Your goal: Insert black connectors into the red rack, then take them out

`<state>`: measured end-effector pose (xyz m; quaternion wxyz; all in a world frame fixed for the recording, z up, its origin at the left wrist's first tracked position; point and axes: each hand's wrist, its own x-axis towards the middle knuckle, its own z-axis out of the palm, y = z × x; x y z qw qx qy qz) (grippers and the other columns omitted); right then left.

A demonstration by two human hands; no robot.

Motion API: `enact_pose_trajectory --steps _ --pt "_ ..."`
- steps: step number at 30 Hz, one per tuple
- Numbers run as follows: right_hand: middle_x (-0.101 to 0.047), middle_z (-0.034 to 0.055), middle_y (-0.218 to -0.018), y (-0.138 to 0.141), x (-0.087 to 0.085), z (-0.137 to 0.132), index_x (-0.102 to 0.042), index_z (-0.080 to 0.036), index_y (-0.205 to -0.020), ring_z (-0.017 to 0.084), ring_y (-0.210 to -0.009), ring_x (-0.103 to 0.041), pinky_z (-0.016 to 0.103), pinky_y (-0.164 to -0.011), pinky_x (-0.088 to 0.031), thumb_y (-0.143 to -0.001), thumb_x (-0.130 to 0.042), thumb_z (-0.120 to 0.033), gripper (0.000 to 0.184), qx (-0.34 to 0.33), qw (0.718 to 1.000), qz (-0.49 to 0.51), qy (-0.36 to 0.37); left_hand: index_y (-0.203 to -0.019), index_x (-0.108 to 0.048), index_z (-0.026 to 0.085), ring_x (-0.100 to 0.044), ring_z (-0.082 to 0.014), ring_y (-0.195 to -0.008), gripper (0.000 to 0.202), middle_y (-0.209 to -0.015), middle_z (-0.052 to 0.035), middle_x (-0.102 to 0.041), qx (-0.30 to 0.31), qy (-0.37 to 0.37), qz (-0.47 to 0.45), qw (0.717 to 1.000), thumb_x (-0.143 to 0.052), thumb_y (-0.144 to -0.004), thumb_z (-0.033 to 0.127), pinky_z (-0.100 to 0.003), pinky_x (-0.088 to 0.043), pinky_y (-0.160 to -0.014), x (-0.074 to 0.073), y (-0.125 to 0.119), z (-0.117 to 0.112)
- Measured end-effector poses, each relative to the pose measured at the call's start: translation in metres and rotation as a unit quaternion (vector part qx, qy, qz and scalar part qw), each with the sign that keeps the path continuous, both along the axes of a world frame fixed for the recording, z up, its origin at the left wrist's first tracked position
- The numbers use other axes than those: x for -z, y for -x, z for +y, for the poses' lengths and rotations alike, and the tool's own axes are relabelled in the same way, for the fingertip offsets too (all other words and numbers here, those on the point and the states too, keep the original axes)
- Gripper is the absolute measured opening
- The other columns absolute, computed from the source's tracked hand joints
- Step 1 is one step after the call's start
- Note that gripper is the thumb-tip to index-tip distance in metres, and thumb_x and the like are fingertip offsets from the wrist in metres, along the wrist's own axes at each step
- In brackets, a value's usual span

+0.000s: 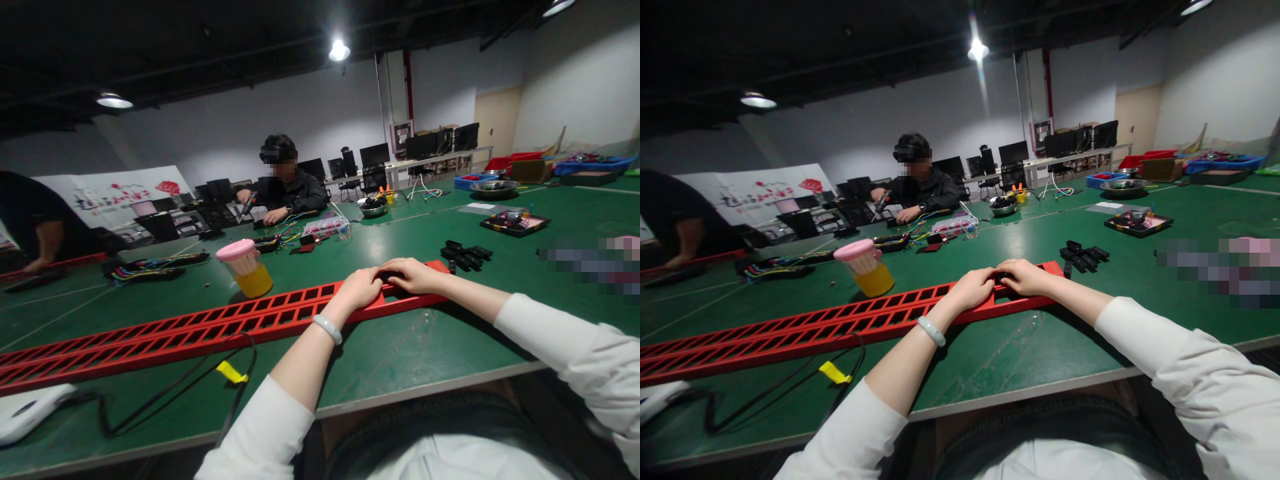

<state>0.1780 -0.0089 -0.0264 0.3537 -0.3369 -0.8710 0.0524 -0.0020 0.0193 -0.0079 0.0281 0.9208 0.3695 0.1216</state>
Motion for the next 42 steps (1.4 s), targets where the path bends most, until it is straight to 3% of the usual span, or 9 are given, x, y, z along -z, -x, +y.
enact_pose_trajectory --steps 16,42 --pt "-0.059 0.0109 -0.107 -0.002 0.001 0.001 -0.058 -0.016 -0.108 0.018 -0.098 -0.054 0.033 -0.085 -0.043 -0.077 -0.046 -0.012 0.033 0.004 0.999 -0.023 -0.026 -0.107 -0.052 0.021 -0.055 -0.0185 -0.094 0.031 -0.107 -0.0045 -0.059 0.002 -0.018 -0.003 1.000 -0.033 -0.082 0.025 -0.026 -0.041 -0.082 0.005 0.001 0.004" --pt "-0.061 0.0089 -0.106 -0.004 -0.002 0.002 -0.061 -0.015 -0.103 0.018 -0.096 -0.056 0.030 -0.085 -0.043 -0.076 -0.047 -0.015 0.031 0.010 0.999 -0.035 -0.016 -0.107 -0.053 0.019 -0.054 -0.0180 -0.095 0.031 -0.109 -0.0052 -0.058 -0.024 -0.003 0.028 0.999 -0.033 -0.083 0.024 -0.026 -0.040 -0.082 -0.006 -0.004 -0.003"
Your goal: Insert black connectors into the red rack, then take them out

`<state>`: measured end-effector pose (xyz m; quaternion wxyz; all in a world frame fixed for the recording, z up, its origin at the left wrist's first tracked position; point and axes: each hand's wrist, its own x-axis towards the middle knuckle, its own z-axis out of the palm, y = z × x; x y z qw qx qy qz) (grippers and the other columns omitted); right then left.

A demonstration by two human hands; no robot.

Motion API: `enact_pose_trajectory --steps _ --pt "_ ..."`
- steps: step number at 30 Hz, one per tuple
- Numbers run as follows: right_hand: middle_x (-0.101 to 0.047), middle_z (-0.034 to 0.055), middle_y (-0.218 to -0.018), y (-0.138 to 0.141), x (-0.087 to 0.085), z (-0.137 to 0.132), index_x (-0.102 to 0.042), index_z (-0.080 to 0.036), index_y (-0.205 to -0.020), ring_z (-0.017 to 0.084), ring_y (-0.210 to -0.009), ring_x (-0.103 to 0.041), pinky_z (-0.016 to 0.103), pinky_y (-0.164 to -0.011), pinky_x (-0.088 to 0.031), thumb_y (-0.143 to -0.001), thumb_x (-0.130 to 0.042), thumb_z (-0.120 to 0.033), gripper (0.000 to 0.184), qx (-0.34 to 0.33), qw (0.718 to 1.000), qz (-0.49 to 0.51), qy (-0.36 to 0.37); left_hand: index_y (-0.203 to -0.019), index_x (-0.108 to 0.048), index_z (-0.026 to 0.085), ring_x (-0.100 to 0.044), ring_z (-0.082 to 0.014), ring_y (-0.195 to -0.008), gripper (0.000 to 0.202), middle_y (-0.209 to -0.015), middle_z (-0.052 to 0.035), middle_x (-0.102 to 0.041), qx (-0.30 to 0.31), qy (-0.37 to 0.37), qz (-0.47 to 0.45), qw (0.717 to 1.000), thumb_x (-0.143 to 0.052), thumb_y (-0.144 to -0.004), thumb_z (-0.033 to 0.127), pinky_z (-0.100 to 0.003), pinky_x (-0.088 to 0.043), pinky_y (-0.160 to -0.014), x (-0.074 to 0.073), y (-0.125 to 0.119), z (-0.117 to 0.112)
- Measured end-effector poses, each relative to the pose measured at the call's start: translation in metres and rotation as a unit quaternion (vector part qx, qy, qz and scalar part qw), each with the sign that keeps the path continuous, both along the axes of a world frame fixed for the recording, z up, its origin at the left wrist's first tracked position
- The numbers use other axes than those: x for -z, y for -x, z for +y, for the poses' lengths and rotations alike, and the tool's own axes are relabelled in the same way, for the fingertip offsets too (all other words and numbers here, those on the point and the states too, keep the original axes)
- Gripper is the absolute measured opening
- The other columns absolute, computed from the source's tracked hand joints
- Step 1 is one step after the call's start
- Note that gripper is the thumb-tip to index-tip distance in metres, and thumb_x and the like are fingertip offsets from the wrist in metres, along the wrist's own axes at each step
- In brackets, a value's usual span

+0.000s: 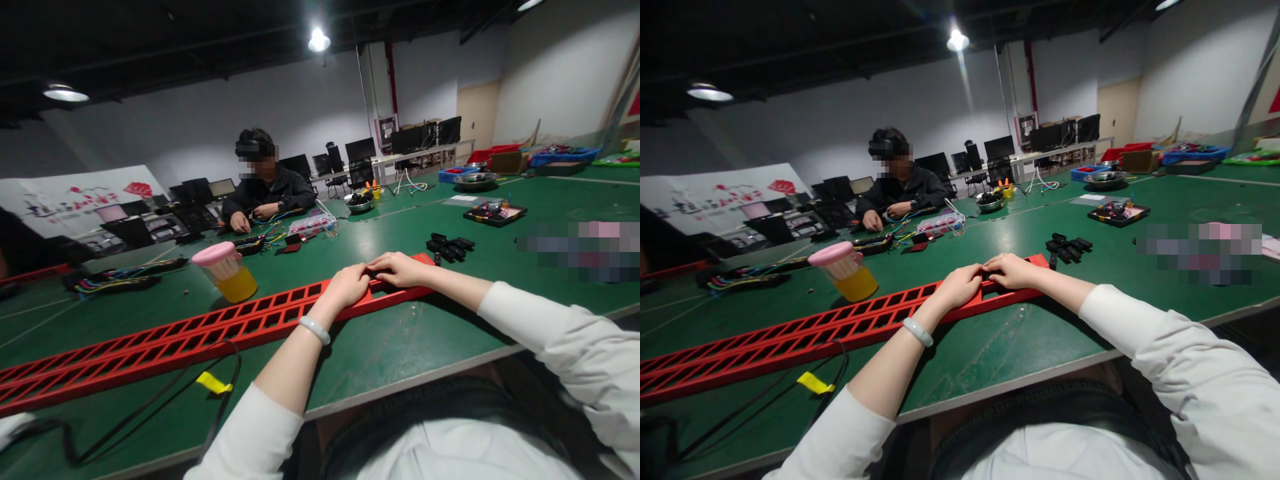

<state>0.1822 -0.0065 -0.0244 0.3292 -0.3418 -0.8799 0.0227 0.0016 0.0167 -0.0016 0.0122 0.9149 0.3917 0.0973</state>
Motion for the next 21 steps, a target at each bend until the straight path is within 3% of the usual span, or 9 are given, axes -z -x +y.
enact_pose_trajectory --steps 8,14,21 --pt "-0.063 0.0071 -0.104 -0.0019 -0.0001 0.0010 -0.062 -0.018 -0.101 0.018 -0.096 -0.056 0.031 -0.084 -0.043 -0.077 -0.046 -0.015 0.029 -0.003 0.999 -0.036 -0.002 -0.105 -0.054 0.021 -0.054 -0.0183 -0.094 0.030 -0.108 -0.0046 -0.058 0.004 -0.001 -0.004 1.000 -0.034 -0.083 0.024 -0.026 -0.040 -0.081 0.0006 0.0003 0.0009" --pt "-0.061 0.0125 -0.105 -0.0013 -0.0005 0.0040 -0.063 -0.013 -0.099 0.018 -0.094 -0.057 0.029 -0.081 -0.044 -0.082 -0.042 -0.018 0.028 -0.006 0.998 -0.064 -0.017 -0.106 -0.053 0.022 -0.055 -0.0186 -0.094 0.030 -0.108 -0.0045 -0.058 0.008 0.000 -0.005 1.000 -0.033 -0.084 0.026 -0.027 -0.040 -0.081 0.0011 -0.0001 0.0029" --pt "-0.062 0.0117 -0.103 -0.0012 -0.0042 0.0035 -0.064 -0.013 -0.095 0.018 -0.093 -0.056 0.031 -0.083 -0.042 -0.082 -0.042 -0.018 0.026 -0.004 0.995 -0.095 -0.023 -0.117 -0.043 0.019 -0.054 -0.0203 -0.099 0.036 -0.113 -0.0079 -0.055 -0.032 -0.002 -0.013 0.999 -0.034 -0.083 0.023 -0.028 -0.040 -0.083 0.0024 0.0005 0.0044"
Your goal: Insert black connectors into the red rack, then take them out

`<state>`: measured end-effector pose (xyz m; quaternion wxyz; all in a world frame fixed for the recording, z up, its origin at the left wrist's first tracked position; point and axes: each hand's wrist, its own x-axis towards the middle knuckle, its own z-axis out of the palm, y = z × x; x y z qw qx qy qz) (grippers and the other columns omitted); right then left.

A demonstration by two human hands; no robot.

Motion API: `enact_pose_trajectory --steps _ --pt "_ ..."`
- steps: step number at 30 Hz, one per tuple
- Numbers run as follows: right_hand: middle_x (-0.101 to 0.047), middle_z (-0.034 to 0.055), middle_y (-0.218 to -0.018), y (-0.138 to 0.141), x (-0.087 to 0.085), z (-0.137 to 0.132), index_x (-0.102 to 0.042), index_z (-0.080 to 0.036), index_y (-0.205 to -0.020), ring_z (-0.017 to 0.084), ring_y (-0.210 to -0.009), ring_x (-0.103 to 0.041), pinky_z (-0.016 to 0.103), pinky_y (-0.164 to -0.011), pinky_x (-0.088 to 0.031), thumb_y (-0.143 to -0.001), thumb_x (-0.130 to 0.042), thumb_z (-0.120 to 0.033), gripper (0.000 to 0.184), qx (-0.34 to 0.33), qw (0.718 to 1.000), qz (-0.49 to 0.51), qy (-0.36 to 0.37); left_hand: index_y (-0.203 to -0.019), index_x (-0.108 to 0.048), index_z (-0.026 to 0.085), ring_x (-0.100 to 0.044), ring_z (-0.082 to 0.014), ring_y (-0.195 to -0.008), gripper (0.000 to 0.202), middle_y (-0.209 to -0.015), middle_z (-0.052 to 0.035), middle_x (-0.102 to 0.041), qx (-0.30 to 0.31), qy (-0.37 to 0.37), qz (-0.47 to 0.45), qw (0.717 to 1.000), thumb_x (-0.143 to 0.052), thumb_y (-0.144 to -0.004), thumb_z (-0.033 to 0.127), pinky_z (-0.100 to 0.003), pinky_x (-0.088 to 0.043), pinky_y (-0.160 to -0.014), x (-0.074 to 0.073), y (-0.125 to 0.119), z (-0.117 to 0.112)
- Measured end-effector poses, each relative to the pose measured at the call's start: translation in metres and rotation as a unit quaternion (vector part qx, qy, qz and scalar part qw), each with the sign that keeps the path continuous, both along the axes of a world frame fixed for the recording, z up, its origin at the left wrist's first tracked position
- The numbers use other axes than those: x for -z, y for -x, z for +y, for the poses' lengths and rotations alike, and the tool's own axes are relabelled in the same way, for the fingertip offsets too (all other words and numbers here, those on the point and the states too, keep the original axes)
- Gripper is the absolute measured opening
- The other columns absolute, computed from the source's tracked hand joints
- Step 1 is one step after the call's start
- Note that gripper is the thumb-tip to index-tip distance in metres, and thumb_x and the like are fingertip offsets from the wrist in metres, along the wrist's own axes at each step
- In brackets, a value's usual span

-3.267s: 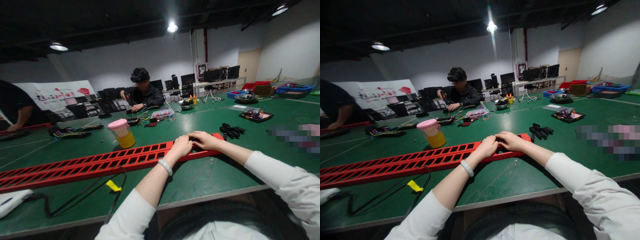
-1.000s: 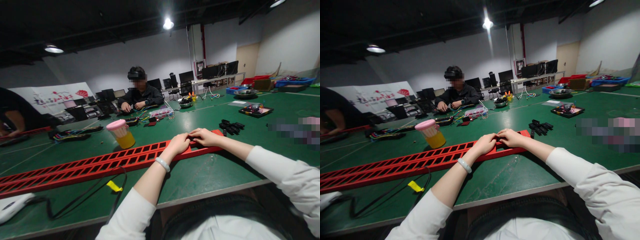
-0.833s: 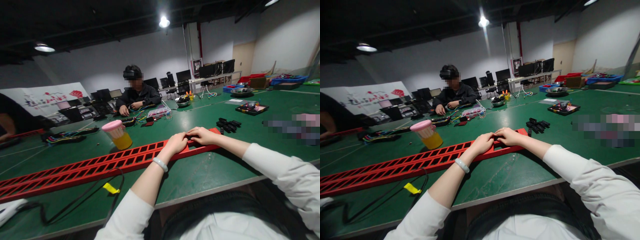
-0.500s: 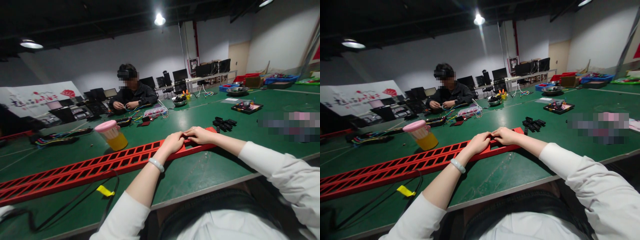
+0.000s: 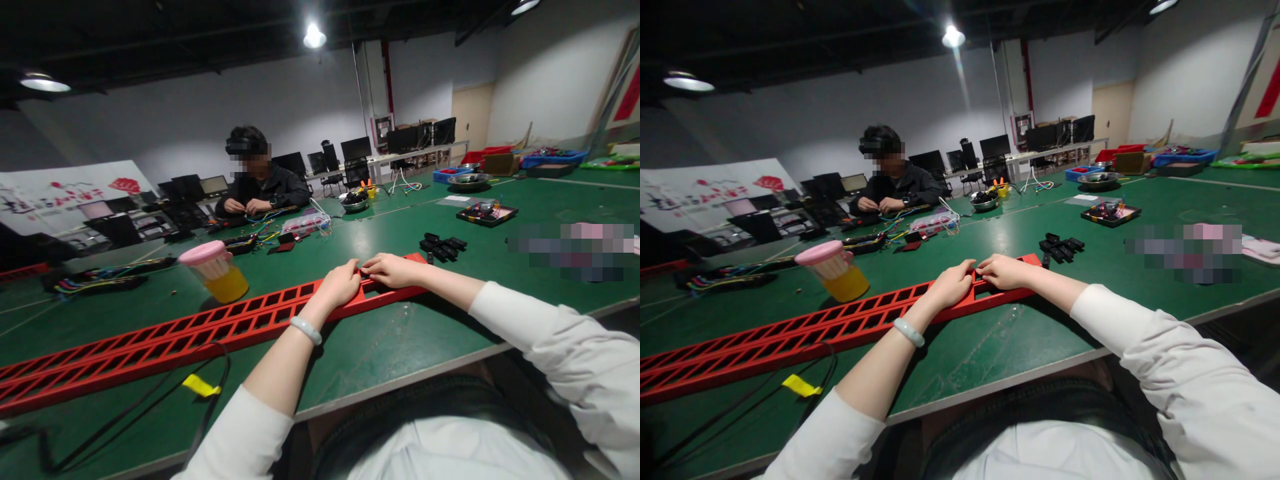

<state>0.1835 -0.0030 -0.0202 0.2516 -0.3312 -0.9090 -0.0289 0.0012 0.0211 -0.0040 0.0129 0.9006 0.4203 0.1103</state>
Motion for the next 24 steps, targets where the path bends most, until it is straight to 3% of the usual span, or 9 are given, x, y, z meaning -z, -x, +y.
enact_pose_trajectory --steps 5,12,18,24 --pt "-0.061 0.0089 -0.106 -0.0024 0.0001 -0.0005 -0.063 -0.017 -0.097 0.019 -0.097 -0.056 0.033 -0.087 -0.040 -0.081 -0.044 -0.018 0.025 -0.014 1.000 0.004 0.023 -0.115 -0.044 0.019 -0.054 -0.0199 -0.099 0.035 -0.112 -0.0082 -0.056 0.004 0.003 0.003 1.000 -0.034 -0.082 0.022 -0.028 -0.040 -0.083 -0.0003 -0.0002 0.0013" --pt "-0.046 0.0127 -0.126 -0.0069 0.0037 -0.0010 -0.062 -0.017 -0.101 0.022 -0.110 -0.049 0.035 -0.090 -0.039 -0.082 -0.042 -0.022 0.028 0.002 0.999 0.005 0.039 -0.116 -0.044 0.019 -0.054 -0.0196 -0.098 0.035 -0.113 -0.0079 -0.056 -0.001 0.019 -0.001 1.000 -0.033 -0.083 0.024 -0.027 -0.039 -0.082 -0.0044 -0.0014 -0.0051" --pt "-0.051 0.0151 -0.119 -0.0040 -0.0030 -0.0049 -0.061 -0.013 -0.102 0.023 -0.105 -0.052 0.036 -0.088 -0.041 -0.083 -0.040 -0.023 0.030 0.002 0.999 -0.026 0.019 -0.111 -0.048 0.019 -0.054 -0.0189 -0.096 0.033 -0.110 -0.0068 -0.057 0.011 0.014 0.003 1.000 -0.033 -0.082 0.023 -0.027 -0.039 -0.083 -0.0043 -0.0017 -0.0040" --pt "-0.060 0.0105 -0.109 -0.0013 -0.0023 -0.0015 -0.062 -0.014 -0.102 0.018 -0.097 -0.056 0.030 -0.085 -0.042 -0.080 -0.040 -0.016 0.031 0.010 0.999 -0.016 0.038 -0.106 -0.051 0.020 -0.055 -0.0181 -0.094 0.030 -0.107 -0.0054 -0.058 0.019 0.009 0.010 1.000 -0.032 -0.083 0.022 -0.027 -0.040 -0.081 -0.0043 -0.0018 -0.0032"
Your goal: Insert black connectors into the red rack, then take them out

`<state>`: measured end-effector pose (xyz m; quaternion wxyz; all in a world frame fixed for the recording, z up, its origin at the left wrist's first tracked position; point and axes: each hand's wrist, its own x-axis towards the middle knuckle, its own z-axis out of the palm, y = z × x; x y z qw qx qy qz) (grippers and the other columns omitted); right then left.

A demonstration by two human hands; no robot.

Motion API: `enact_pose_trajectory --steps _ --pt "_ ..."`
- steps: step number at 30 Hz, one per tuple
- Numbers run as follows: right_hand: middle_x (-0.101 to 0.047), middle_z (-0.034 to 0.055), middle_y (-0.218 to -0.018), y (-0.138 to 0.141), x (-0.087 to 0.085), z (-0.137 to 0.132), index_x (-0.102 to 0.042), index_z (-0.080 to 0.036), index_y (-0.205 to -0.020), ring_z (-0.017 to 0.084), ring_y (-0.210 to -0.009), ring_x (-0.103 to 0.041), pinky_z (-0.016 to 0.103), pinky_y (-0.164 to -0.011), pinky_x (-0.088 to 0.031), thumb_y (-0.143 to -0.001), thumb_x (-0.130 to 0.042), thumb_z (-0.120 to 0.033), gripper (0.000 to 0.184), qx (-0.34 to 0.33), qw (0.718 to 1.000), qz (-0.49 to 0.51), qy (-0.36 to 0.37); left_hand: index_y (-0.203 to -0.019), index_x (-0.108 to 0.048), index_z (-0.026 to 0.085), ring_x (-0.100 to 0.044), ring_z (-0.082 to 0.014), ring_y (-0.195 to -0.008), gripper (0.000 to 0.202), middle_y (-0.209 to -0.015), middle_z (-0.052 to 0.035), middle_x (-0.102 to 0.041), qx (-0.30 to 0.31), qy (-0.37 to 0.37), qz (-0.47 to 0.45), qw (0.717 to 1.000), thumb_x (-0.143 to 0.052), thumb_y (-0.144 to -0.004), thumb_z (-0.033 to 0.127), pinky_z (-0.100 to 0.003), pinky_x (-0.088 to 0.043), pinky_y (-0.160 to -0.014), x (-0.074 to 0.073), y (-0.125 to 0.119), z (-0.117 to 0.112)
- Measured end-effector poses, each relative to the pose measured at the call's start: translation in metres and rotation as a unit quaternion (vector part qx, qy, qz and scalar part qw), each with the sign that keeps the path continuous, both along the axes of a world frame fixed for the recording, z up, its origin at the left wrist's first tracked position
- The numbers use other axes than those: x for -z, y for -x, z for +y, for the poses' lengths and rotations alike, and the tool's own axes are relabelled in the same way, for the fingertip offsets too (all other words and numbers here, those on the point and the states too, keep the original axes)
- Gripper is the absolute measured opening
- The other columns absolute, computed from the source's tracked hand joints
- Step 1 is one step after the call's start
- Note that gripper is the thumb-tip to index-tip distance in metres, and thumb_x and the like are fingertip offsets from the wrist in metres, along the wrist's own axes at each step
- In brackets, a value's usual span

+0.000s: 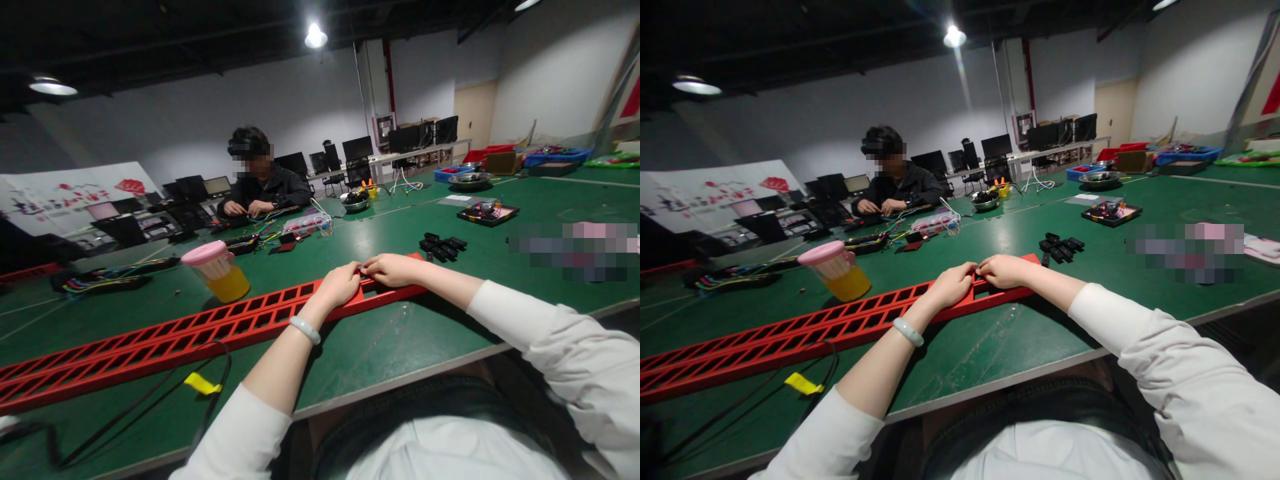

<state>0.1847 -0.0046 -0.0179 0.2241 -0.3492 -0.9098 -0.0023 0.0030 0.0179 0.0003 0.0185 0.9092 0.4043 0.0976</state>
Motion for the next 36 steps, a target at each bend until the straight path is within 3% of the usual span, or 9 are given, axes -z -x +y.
enact_pose_trajectory --steps 5,10,14,17,23,36 --pt "-0.056 0.0050 -0.116 -0.015 -0.004 0.003 -0.055 -0.020 -0.114 0.016 -0.101 -0.054 0.028 -0.088 -0.040 -0.078 -0.038 -0.015 0.040 0.024 0.999 -0.033 -0.007 -0.109 -0.050 0.020 -0.053 -0.0183 -0.097 0.033 -0.110 -0.0048 -0.057 -0.002 0.004 0.010 1.000 -0.032 -0.082 0.021 -0.027 -0.039 -0.084 -0.003 -0.001 -0.003" --pt "-0.061 0.0089 -0.106 -0.063 -0.017 0.014 -0.060 -0.020 -0.108 0.022 -0.097 -0.056 0.030 -0.083 -0.041 -0.071 -0.049 -0.015 0.040 0.203 0.975 -0.082 -0.036 -0.113 -0.049 0.021 -0.052 -0.0188 -0.100 0.036 -0.113 -0.0046 -0.055 0.008 -0.002 0.011 1.000 -0.032 -0.082 0.021 -0.027 -0.038 -0.086 -0.002 0.000 -0.002" --pt "-0.061 0.0090 -0.108 -0.109 -0.013 0.024 -0.060 -0.020 -0.108 0.024 -0.100 -0.054 0.032 -0.082 -0.042 -0.064 -0.051 -0.012 0.046 0.296 0.949 -0.104 0.018 -0.112 -0.050 0.020 -0.053 -0.0190 -0.099 0.036 -0.113 -0.0045 -0.056 0.011 -0.005 0.008 1.000 -0.031 -0.082 0.021 -0.028 -0.039 -0.085 -0.001 0.002 0.000" --pt "-0.060 0.0076 -0.109 -0.129 -0.007 0.026 -0.058 -0.020 -0.111 0.023 -0.101 -0.054 0.030 -0.085 -0.042 -0.063 -0.052 -0.014 0.049 0.325 0.939 -0.081 0.075 -0.113 -0.050 0.020 -0.052 -0.0188 -0.100 0.036 -0.113 -0.0044 -0.055 0.011 -0.005 0.009 1.000 -0.032 -0.082 0.022 -0.027 -0.039 -0.086 -0.001 0.002 0.000" --pt "-0.063 0.0051 -0.104 -0.128 -0.006 0.019 -0.062 -0.022 -0.105 0.022 -0.096 -0.057 0.028 -0.085 -0.042 -0.064 -0.055 -0.020 0.042 0.328 0.936 -0.028 0.122 -0.113 -0.049 0.020 -0.052 -0.0185 -0.100 0.036 -0.113 -0.0044 -0.055 0.012 -0.003 0.009 1.000 -0.031 -0.082 0.022 -0.027 -0.039 -0.086 -0.001 0.002 -0.001" --pt "-0.062 0.0048 -0.107 -0.117 -0.019 0.005 -0.058 -0.025 -0.111 0.022 -0.097 -0.057 0.028 -0.082 -0.043 -0.060 -0.056 -0.016 0.052 0.348 0.917 -0.070 0.182 -0.111 -0.051 0.020 -0.054 -0.0191 -0.096 0.035 -0.110 -0.0044 -0.057 0.026 -0.022 0.018 0.999 -0.030 -0.082 0.021 -0.028 -0.041 -0.082 -0.001 0.002 0.000"
